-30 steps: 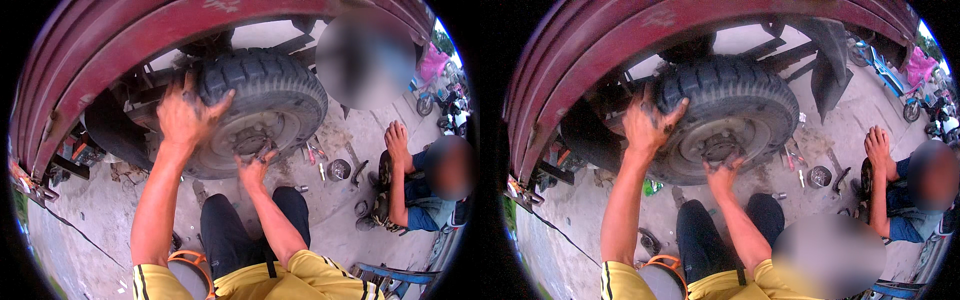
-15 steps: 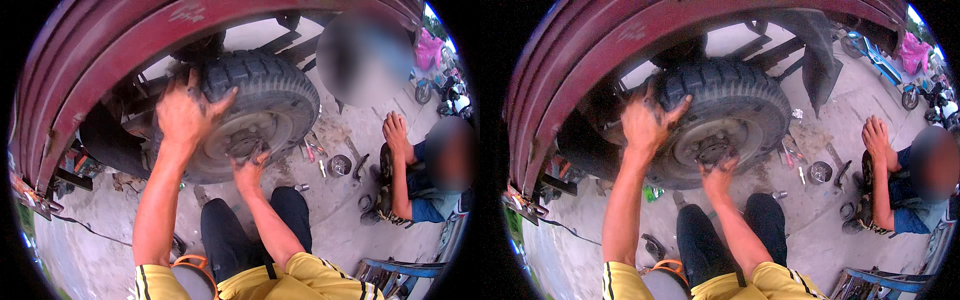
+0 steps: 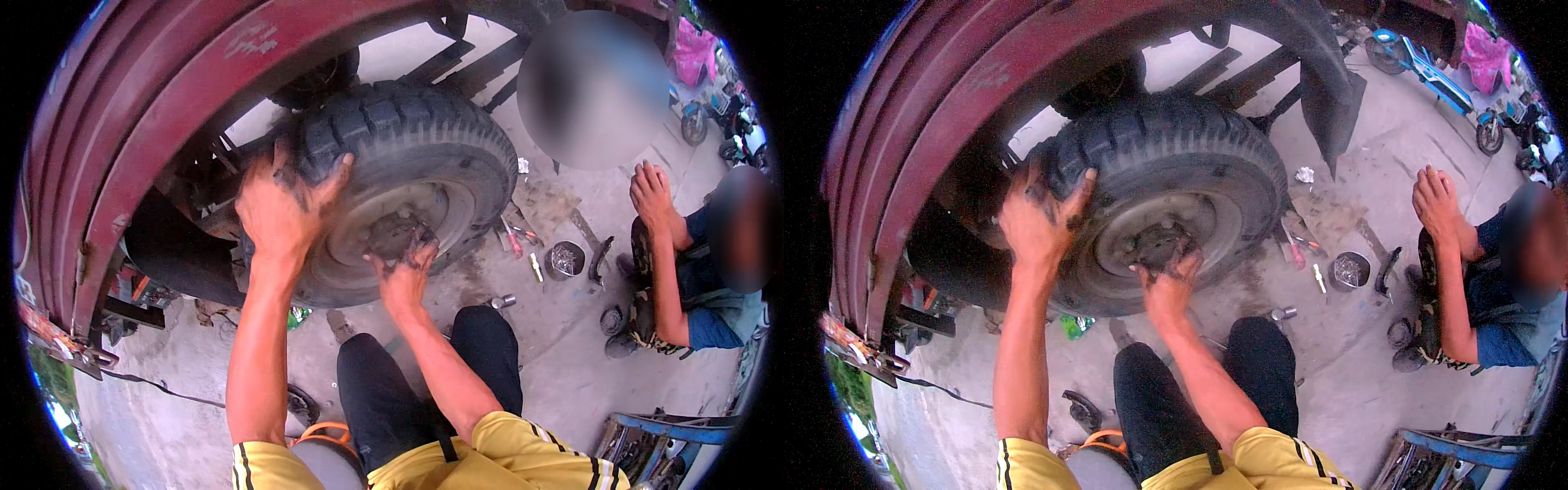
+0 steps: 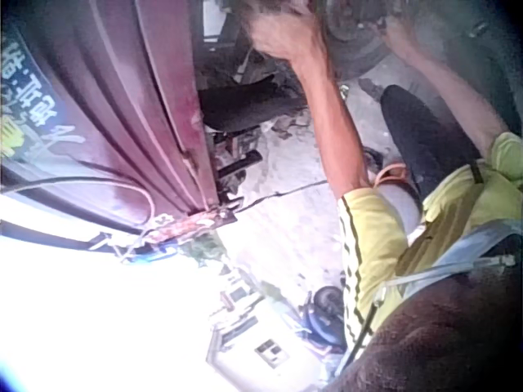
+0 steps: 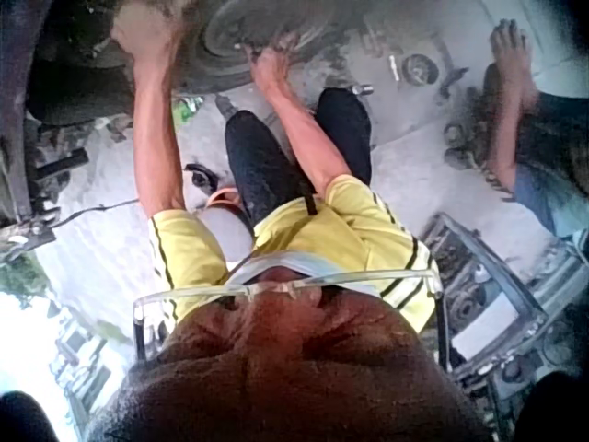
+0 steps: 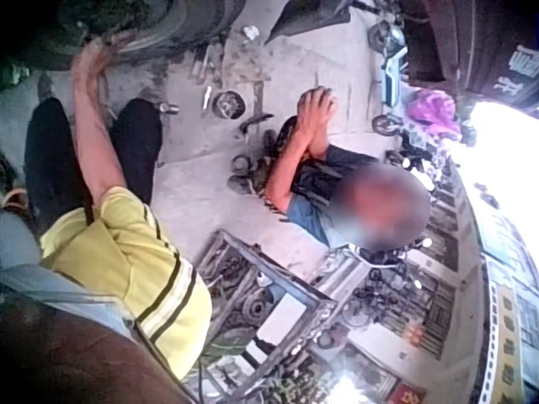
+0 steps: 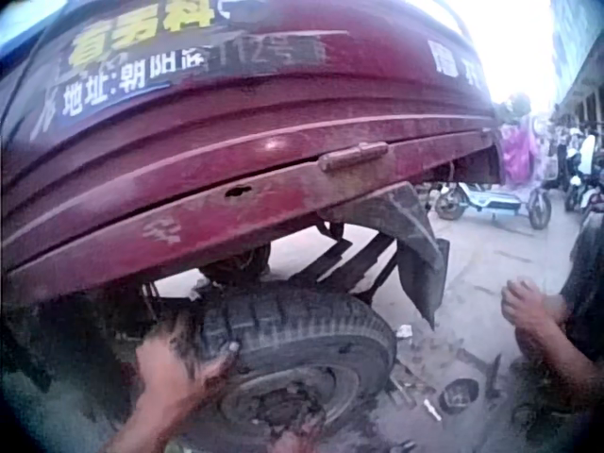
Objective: The person works on a vehicle wheel by using a hammer to tap around the rim and center, then uses a metal rod to pry or position the axle before fitting a hub component and tightening bolts by hand.
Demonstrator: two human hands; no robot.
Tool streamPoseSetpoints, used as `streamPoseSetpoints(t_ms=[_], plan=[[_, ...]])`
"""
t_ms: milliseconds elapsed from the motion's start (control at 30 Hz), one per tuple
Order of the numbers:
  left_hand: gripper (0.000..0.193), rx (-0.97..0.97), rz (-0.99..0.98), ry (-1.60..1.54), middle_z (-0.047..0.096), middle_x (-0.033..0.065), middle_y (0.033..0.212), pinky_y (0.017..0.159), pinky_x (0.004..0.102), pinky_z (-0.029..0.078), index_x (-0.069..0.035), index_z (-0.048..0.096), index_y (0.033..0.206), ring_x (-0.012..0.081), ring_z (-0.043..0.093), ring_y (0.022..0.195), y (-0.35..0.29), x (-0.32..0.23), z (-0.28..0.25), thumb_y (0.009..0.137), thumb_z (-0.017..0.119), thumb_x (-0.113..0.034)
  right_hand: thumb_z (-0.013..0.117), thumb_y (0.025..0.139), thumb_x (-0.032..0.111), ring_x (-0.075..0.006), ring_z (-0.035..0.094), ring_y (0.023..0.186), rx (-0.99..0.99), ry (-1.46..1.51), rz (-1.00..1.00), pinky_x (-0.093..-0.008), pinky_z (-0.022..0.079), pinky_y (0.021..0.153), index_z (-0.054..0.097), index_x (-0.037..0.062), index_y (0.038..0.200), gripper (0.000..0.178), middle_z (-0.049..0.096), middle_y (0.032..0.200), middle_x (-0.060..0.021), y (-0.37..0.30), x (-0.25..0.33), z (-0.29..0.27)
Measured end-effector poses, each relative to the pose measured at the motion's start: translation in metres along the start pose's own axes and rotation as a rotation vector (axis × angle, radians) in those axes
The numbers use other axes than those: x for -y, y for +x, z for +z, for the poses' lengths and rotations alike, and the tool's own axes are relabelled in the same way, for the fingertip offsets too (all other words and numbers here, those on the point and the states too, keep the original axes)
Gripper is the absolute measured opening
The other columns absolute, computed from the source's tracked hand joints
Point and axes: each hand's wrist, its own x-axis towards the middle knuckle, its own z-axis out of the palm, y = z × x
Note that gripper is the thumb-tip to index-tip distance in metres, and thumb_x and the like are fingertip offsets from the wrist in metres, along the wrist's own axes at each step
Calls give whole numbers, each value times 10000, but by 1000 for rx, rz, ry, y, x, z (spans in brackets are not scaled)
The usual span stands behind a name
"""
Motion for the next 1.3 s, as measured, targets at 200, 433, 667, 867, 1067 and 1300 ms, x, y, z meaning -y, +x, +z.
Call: streamPoseSetpoints(t_ms=[200,433,667,867,1067,1300], plan=[[728,-30,38,42,638,244,993,776,464,518,18,623,1110,400,630,914,4,0,6,736,675,-605,816,712,298,-539,312,1242,-24,47,-49,-559,279,1059,217,-112,1404,1002,303,1314,-375,2,5,-6],[721,-115,159,70,662,229,1014,767,464,529,-4,625,1147,394,654,898,12,-11,8,757,664,-610,841,680,269,-526,341,1213,-43,-58,-71,-526,329,1031,222,-124,1392,1023,326,1276,-369,-1,-4,3],[698,-129,159,49,656,229,1015,779,451,527,3,635,1104,392,647,904,12,-15,9,749,675,-597,836,689,319,-520,359,1204,-46,-31,-71,-524,339,1030,227,-133,1385,1029,321,1283,-379,0,-7,0],[704,-195,169,53,652,236,983,771,451,524,25,640,1064,390,643,886,10,-12,15,730,691,-593,699,801,488,-615,279,1259,67,10,-9,-581,268,1080,163,-109,1437,1024,262,1334,-482,2,-5,-6],[662,-294,220,44,644,238,941,764,438,511,30,629,1104,390,632,851,0,-7,21,778,687,-543,720,759,553,-575,356,1207,-54,-204,-140,-551,322,1047,205,-139,1404,1077,329,1273,-451,-2,-23,12],[659,-293,304,-13,462,219,1319,982,505,352,-49,423,1388,392,452,1170,-41,-8,23,824,637,-314,693,815,491,-527,416,1214,127,-142,-294,-493,373,1033,258,-72,1423,936,340,1341,-396,14,-52,-24]])
